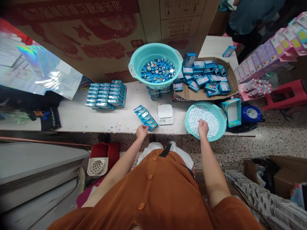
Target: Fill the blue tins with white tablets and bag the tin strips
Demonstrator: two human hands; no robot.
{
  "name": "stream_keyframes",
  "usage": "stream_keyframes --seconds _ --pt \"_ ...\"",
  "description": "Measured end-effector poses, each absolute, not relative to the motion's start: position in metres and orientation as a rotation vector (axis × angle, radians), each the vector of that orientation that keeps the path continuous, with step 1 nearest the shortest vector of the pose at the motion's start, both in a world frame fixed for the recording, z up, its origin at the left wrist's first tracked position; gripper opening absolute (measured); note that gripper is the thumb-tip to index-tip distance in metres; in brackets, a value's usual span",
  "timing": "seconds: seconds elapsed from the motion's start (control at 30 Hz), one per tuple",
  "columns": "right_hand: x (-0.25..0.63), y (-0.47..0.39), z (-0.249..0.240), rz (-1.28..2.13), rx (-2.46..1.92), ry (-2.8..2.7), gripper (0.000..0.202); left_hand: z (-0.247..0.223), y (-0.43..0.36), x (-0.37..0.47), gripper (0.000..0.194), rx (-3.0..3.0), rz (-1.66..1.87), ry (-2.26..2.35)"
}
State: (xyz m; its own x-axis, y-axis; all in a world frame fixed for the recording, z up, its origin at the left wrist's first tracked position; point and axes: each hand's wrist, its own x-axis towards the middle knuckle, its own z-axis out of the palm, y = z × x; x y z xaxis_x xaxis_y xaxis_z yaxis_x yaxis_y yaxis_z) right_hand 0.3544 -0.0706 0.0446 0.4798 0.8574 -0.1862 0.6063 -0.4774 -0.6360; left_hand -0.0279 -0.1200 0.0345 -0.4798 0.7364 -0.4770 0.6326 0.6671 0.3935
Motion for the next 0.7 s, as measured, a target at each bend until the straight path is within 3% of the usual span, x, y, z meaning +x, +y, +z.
stream_keyframes --seconds 0.4,0.7 --pt "0.357 -0.108 0.002 0.775 -2.183 -1.107 0.052 0.037 -0.111 -0.027 0.013 0.976 0.084 2.267" --pt "0.333 -0.096 -0.006 0.998 -2.118 -1.177 0.053 0.026 -0.113 -0.026 0.052 0.697 0.178 2.23"
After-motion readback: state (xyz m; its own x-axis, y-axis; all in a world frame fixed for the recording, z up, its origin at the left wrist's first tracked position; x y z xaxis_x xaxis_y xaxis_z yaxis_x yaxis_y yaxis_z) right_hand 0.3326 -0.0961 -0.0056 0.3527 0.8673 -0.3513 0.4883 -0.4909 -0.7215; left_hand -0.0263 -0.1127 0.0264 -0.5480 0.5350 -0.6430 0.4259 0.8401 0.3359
